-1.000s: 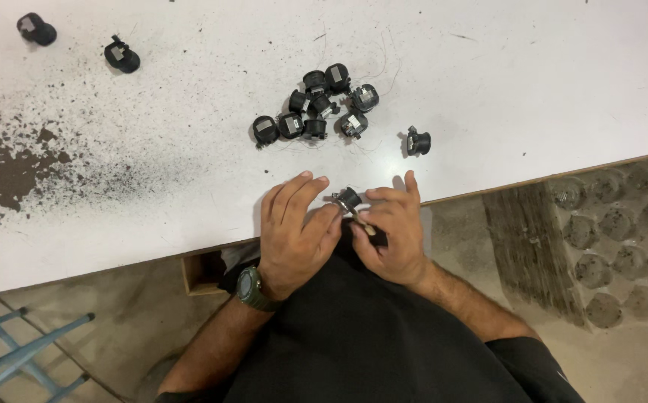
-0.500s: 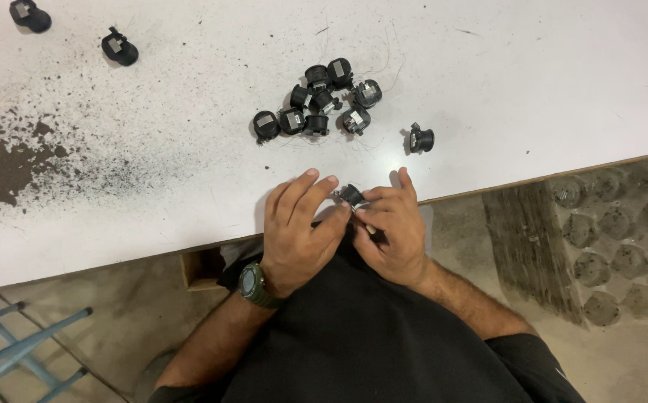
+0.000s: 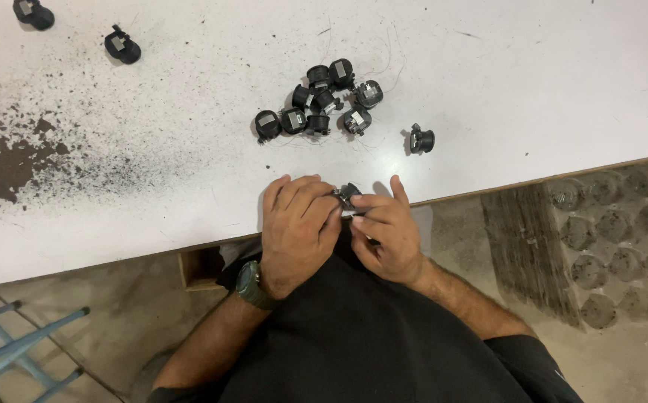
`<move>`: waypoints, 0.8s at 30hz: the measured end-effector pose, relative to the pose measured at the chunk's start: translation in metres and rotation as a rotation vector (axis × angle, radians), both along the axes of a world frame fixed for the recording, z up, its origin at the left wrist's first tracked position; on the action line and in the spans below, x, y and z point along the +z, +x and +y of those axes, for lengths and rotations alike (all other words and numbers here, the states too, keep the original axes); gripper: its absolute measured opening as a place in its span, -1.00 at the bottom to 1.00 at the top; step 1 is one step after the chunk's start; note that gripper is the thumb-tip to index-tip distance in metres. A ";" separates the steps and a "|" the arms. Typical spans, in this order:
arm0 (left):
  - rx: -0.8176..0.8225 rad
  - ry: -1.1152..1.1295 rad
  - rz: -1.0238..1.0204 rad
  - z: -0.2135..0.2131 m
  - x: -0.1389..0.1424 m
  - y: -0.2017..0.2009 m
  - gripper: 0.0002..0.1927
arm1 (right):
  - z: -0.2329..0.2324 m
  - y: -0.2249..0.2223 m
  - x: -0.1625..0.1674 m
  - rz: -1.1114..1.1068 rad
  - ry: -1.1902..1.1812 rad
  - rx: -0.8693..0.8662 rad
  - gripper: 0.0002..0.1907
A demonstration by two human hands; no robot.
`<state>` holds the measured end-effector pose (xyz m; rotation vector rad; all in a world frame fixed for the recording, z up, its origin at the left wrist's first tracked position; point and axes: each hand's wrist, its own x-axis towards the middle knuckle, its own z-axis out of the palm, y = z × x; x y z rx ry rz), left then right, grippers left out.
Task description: The person sits at a white workbench and assembles small black plastic clip-like components one at a time, using a small hand tool to press or adjust parts of each piece. Finished pieces are placed into a growing pile on the table, and the person reaches for the next unassembled piece.
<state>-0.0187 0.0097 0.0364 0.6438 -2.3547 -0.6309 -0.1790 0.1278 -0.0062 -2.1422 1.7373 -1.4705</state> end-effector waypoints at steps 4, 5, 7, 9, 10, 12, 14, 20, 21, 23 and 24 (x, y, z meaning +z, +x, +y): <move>-0.037 0.020 0.004 -0.003 0.005 0.002 -0.88 | -0.001 0.002 0.004 0.023 -0.003 -0.055 -0.62; -0.046 0.024 0.004 -0.004 0.006 0.002 -0.89 | -0.002 0.002 0.005 0.018 0.001 -0.066 -0.63; -0.049 0.034 -0.005 -0.003 0.009 0.003 -0.88 | -0.001 0.003 0.008 -0.009 0.021 -0.063 -0.65; -0.053 0.041 -0.006 -0.004 0.010 0.003 -0.88 | -0.002 0.003 0.011 -0.018 0.026 -0.063 -0.66; -0.054 0.046 -0.004 -0.004 0.009 0.003 -0.88 | -0.002 0.004 0.012 -0.018 0.026 -0.065 -0.66; -0.055 0.051 -0.003 -0.004 0.008 0.003 -0.88 | -0.002 0.004 0.014 -0.004 0.026 -0.066 -0.66; -0.055 0.047 -0.003 -0.004 0.006 0.004 -0.87 | -0.004 0.004 0.016 0.025 0.023 -0.068 -0.65; 0.032 0.011 -0.078 -0.002 0.006 0.007 -0.88 | -0.004 -0.001 0.025 0.011 0.060 -0.020 -0.67; 0.055 -0.005 -0.072 -0.003 0.007 0.008 -0.83 | -0.003 -0.004 0.028 0.051 0.043 -0.060 -0.68; 0.103 -0.030 -0.065 -0.004 0.009 0.008 -0.74 | 0.000 -0.009 0.034 0.127 0.020 -0.138 -0.70; 0.103 -0.022 -0.045 -0.005 0.010 0.009 -0.72 | 0.000 -0.011 0.036 0.129 0.048 -0.191 -0.72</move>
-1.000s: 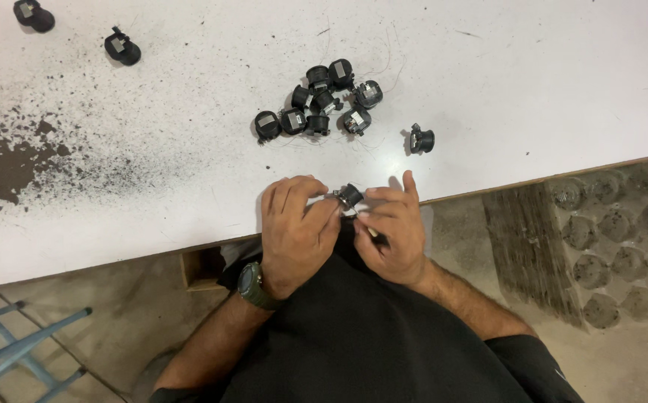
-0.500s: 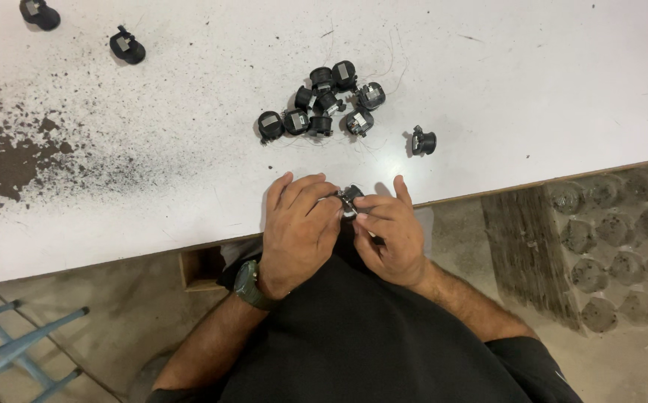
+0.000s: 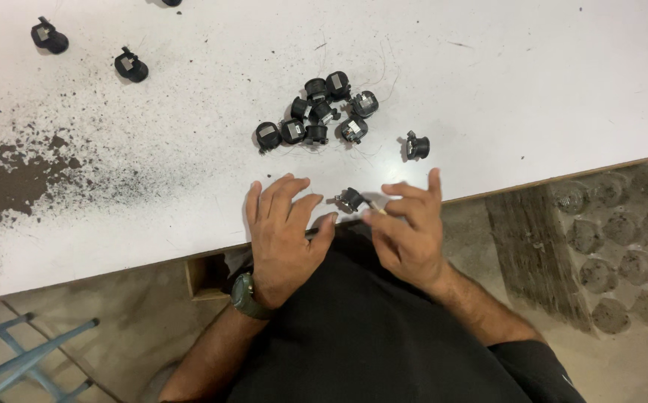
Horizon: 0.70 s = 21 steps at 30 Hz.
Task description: The person sits at a white workbench and assembles small black plastic clip-like components one at a time, using a small hand tool to press or adjust parts of each piece. Finished pieces are placed into a growing pile on the table, and the person reaches for the next unassembled piece.
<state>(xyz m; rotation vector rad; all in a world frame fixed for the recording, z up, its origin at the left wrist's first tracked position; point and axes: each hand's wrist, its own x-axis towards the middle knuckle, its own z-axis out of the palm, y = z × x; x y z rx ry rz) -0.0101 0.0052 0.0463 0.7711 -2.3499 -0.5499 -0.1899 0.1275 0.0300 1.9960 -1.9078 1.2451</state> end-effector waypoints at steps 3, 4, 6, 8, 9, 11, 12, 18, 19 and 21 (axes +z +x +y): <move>-0.007 0.012 0.049 -0.002 0.002 -0.002 -0.72 | -0.003 -0.006 0.004 0.009 0.089 -0.111 -0.68; -0.016 0.008 0.055 -0.003 0.002 -0.004 -0.78 | -0.005 -0.006 0.005 0.012 0.126 -0.116 -0.61; -0.038 0.019 0.080 -0.003 0.003 -0.006 -0.84 | -0.007 -0.003 0.003 0.031 0.177 -0.124 -0.54; -0.067 0.047 0.119 -0.005 0.005 -0.009 -0.87 | -0.010 0.001 0.001 0.061 0.202 -0.130 -0.57; -0.078 0.055 0.127 -0.006 0.005 -0.010 -0.87 | -0.011 0.001 0.000 0.062 0.198 -0.125 -0.59; -0.093 0.072 0.146 -0.007 0.005 -0.010 -0.86 | -0.012 0.000 -0.002 0.066 0.191 -0.109 -0.61; -0.085 0.068 0.138 -0.007 0.005 -0.009 -0.86 | -0.011 0.000 -0.003 0.053 0.187 -0.109 -0.62; -0.112 -0.143 0.083 -0.008 0.001 -0.002 -0.86 | -0.010 0.001 -0.007 0.012 0.140 -0.131 -0.65; -0.130 -0.203 0.062 -0.007 0.000 -0.002 -0.86 | -0.010 0.001 -0.007 0.013 0.141 -0.132 -0.64; -0.176 -0.280 0.034 -0.007 0.000 -0.002 -0.85 | -0.010 0.001 -0.007 0.019 0.147 -0.128 -0.64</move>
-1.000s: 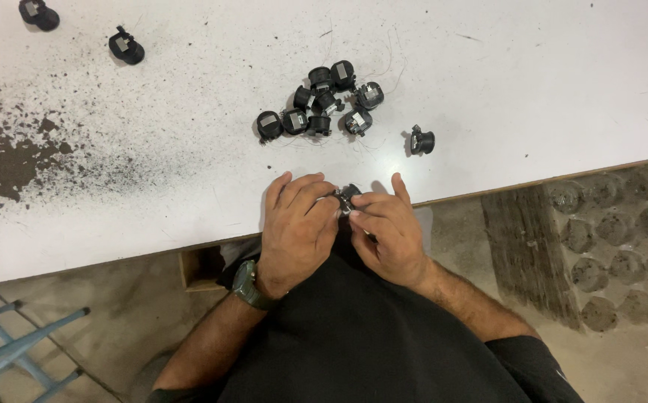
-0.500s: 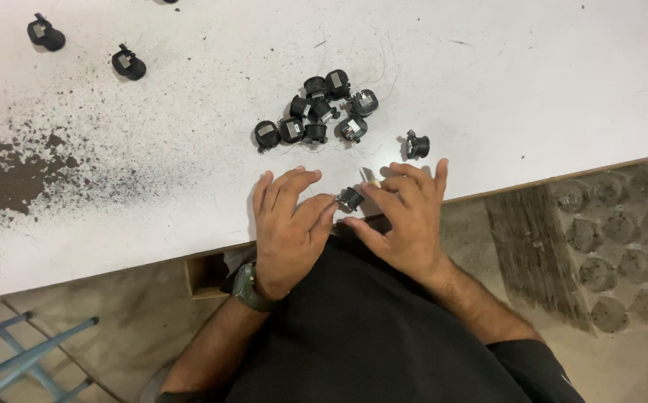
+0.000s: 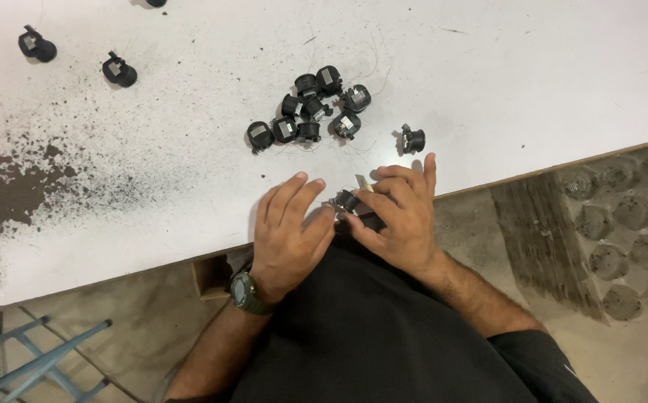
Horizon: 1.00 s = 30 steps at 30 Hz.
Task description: The person sits at a white workbench and assembles small black plastic clip-like components one at a time, using a small hand tool to press or adjust parts of each piece. Finished pieces are placed into a growing pile on the table, and the person reaches for the next unassembled piece.
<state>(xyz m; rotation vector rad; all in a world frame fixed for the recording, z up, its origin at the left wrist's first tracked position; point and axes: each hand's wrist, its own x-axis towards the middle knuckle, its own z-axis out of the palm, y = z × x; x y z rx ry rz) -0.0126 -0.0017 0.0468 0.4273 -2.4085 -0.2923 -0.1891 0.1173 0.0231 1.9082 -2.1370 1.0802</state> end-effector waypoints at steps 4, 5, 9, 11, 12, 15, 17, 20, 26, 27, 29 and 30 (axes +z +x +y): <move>-0.071 -0.006 0.002 0.001 0.005 -0.005 -0.83 | 0.000 -0.002 0.000 0.017 0.005 0.051 -0.62; -0.081 0.008 0.012 0.001 0.007 -0.006 -0.84 | 0.000 -0.003 0.000 0.022 0.000 0.071 -0.62; 0.045 0.341 0.016 -0.001 0.015 -0.010 -0.85 | -0.001 -0.005 -0.001 0.022 0.006 0.057 -0.62; 0.068 0.467 0.029 -0.003 0.020 -0.007 -0.88 | 0.000 -0.005 0.000 0.009 0.007 0.058 -0.63; 0.066 0.477 0.026 -0.002 0.020 -0.007 -0.87 | 0.000 -0.005 0.000 0.006 0.016 0.051 -0.63; 0.070 0.470 0.027 0.000 0.021 -0.006 -0.86 | 0.002 -0.004 0.001 -0.011 0.023 0.045 -0.62; 0.065 0.416 0.044 0.001 0.019 -0.008 -0.85 | 0.004 -0.003 0.001 -0.024 -0.001 0.040 -0.59; 0.072 0.467 0.007 0.003 0.015 -0.012 -0.87 | 0.010 -0.002 -0.002 -0.044 -0.155 0.080 -0.66; 0.023 0.465 0.099 0.009 0.005 -0.017 -0.84 | 0.011 0.012 -0.021 -0.252 -0.243 0.216 -0.61; 0.021 0.464 0.107 0.009 0.004 -0.017 -0.84 | 0.012 0.012 -0.022 -0.233 -0.240 0.208 -0.62; 0.025 0.466 0.121 0.009 0.003 -0.017 -0.83 | 0.013 0.013 -0.023 -0.201 -0.228 0.198 -0.64; 0.025 0.476 0.117 0.010 0.002 -0.016 -0.83 | 0.013 0.013 -0.023 -0.201 -0.228 0.201 -0.63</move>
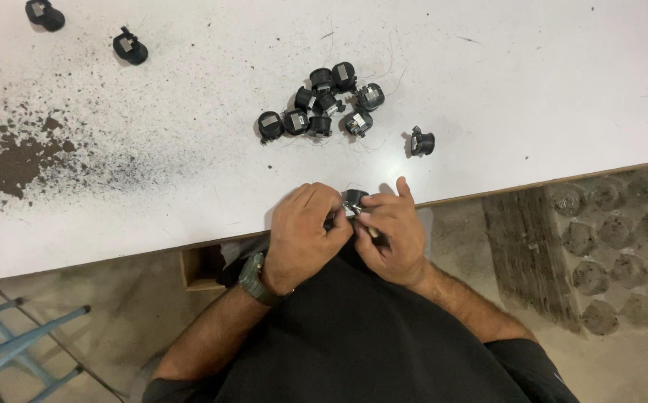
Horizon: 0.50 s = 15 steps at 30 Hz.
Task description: The person sits at a white workbench and assembles small black plastic clip-like components one at a time, using a small hand tool to press or adjust parts of each piece. Finished pieces are placed into a growing pile on the table, and the person reaches for the next unassembled piece.
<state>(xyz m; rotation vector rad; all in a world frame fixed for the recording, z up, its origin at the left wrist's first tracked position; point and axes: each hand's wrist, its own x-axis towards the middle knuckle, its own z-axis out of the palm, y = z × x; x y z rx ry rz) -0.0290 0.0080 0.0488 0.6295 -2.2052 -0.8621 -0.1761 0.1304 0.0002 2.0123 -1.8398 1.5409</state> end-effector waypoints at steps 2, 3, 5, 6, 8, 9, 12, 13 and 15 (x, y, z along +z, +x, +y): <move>-0.010 0.015 -0.002 -0.001 -0.001 -0.001 -0.84 | -0.001 0.000 0.001 0.006 -0.006 0.001 -0.63; -0.011 0.004 0.012 -0.001 -0.002 -0.001 -0.83 | -0.001 -0.001 0.002 0.005 -0.003 0.000 -0.63; -0.011 -0.015 0.039 0.000 -0.003 -0.001 -0.82 | -0.001 -0.001 0.004 0.000 0.004 0.002 -0.64; -0.015 -0.007 0.035 0.000 -0.004 -0.001 -0.82 | -0.001 0.000 0.005 -0.008 0.007 0.002 -0.65; -0.021 0.007 0.030 0.000 -0.007 -0.001 -0.83 | -0.001 -0.001 0.006 -0.022 0.014 0.003 -0.66; -0.029 0.018 0.024 0.000 -0.008 -0.002 -0.83 | 0.000 -0.001 0.006 -0.015 0.017 -0.001 -0.66; -0.060 0.042 0.017 0.000 -0.008 -0.002 -0.85 | 0.001 -0.003 0.007 0.002 0.033 -0.009 -0.68; -0.075 0.041 0.024 0.000 -0.007 -0.002 -0.85 | 0.002 -0.004 0.007 0.007 0.040 -0.008 -0.68; -0.086 0.040 -0.008 -0.003 -0.002 -0.005 -0.87 | 0.001 -0.009 0.008 0.033 0.030 -0.029 -0.69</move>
